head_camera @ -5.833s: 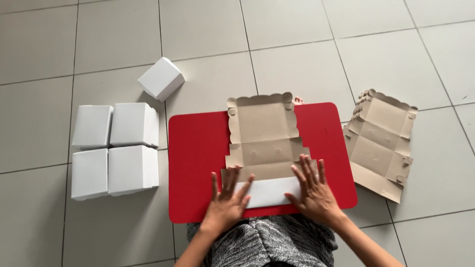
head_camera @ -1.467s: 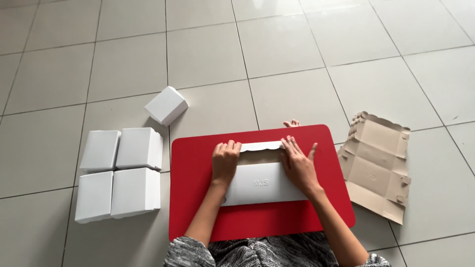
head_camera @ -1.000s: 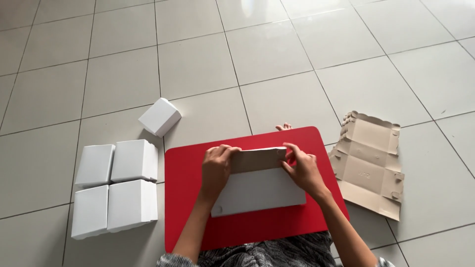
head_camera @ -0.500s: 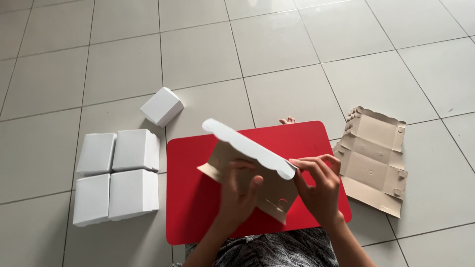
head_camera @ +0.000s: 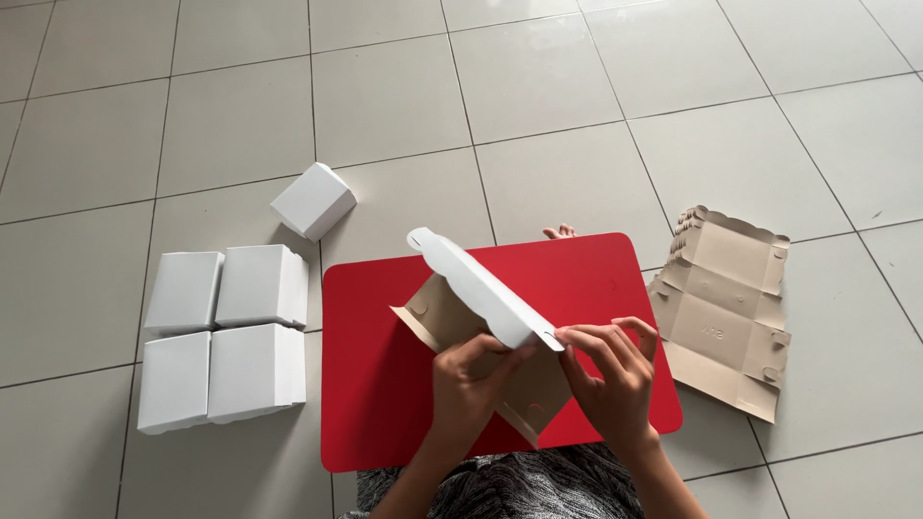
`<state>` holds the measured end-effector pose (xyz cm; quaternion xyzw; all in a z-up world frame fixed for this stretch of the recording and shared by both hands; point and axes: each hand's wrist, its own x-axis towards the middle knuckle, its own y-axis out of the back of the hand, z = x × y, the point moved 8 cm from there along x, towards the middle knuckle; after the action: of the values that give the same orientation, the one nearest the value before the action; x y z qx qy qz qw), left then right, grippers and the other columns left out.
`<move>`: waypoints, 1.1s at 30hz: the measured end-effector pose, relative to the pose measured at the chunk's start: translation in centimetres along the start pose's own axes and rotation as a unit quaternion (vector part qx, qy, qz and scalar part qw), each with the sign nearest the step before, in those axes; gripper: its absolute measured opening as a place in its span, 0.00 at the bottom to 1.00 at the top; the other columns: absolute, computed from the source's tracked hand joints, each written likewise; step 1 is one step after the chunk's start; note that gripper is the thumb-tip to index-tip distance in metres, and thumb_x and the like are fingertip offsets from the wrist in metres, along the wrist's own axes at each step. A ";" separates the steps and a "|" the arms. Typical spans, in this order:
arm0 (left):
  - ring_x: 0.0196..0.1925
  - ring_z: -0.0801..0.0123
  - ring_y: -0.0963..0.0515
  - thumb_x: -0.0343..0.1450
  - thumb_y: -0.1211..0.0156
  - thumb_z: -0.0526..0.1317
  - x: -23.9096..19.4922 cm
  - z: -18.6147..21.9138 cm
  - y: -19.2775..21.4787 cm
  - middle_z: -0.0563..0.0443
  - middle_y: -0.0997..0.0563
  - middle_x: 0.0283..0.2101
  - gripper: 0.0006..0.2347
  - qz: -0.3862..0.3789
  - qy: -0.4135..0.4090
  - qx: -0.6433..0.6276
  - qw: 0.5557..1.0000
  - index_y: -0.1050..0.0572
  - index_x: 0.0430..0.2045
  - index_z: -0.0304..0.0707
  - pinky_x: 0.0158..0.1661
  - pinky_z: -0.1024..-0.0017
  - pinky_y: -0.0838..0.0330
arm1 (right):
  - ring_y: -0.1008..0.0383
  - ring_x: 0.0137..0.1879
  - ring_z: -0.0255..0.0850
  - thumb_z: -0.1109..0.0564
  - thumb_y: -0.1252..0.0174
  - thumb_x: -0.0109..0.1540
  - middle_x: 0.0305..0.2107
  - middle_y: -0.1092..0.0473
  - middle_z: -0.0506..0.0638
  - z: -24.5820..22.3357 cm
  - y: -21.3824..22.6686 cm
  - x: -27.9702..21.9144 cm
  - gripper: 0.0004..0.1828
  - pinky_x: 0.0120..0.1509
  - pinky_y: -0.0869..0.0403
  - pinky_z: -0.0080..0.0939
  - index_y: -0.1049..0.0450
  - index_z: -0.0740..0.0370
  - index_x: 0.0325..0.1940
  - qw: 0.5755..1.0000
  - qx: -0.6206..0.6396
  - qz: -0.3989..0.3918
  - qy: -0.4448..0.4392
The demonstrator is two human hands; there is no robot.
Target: The person assembles flat cardboard pieces into small white boxes by folding and tucking the flaps. They repeat this process for multiple units, placing each finished box on the floor beside them.
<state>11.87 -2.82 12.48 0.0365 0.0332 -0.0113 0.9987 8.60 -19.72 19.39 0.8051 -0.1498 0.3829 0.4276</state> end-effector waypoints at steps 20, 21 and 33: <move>0.28 0.79 0.19 0.72 0.37 0.34 -2.9 3.2 -0.3 0.53 0.15 0.28 0.04 0.048 -0.210 0.059 0.975 0.17 0.35 0.35 0.29 0.77 0.24 | 0.30 0.31 0.37 0.63 0.35 0.61 0.28 0.25 0.45 -2.2 0.0 -0.5 0.04 0.55 0.35 0.43 0.23 0.58 0.34 0.991 0.117 0.020 -0.057; 0.28 0.79 0.19 0.72 0.37 0.34 -2.9 2.9 -0.3 0.53 0.15 0.28 0.04 0.048 -0.209 0.060 0.975 0.17 0.35 0.35 0.29 0.77 0.24 | 0.30 0.31 0.37 0.63 0.35 0.61 0.28 0.25 0.45 -2.2 0.0 -0.5 0.04 0.55 0.35 0.43 0.23 0.58 0.34 0.991 0.117 0.019 -0.058; 0.30 0.76 0.15 0.72 0.37 0.32 -3.8 2.6 -0.7 0.46 0.12 0.35 0.08 0.058 -0.231 0.067 0.969 0.18 0.44 0.33 0.30 0.79 0.21 | 0.25 0.34 0.35 0.62 0.31 0.59 0.30 0.23 0.45 -1.3 -1.1 -2.0 0.07 0.59 0.34 0.43 0.24 0.57 0.34 0.983 0.153 0.009 -0.098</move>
<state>8.19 -3.58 15.26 0.1012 -0.2011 0.0368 0.9736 7.30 -18.16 17.70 0.8934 -0.1374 0.3240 0.2791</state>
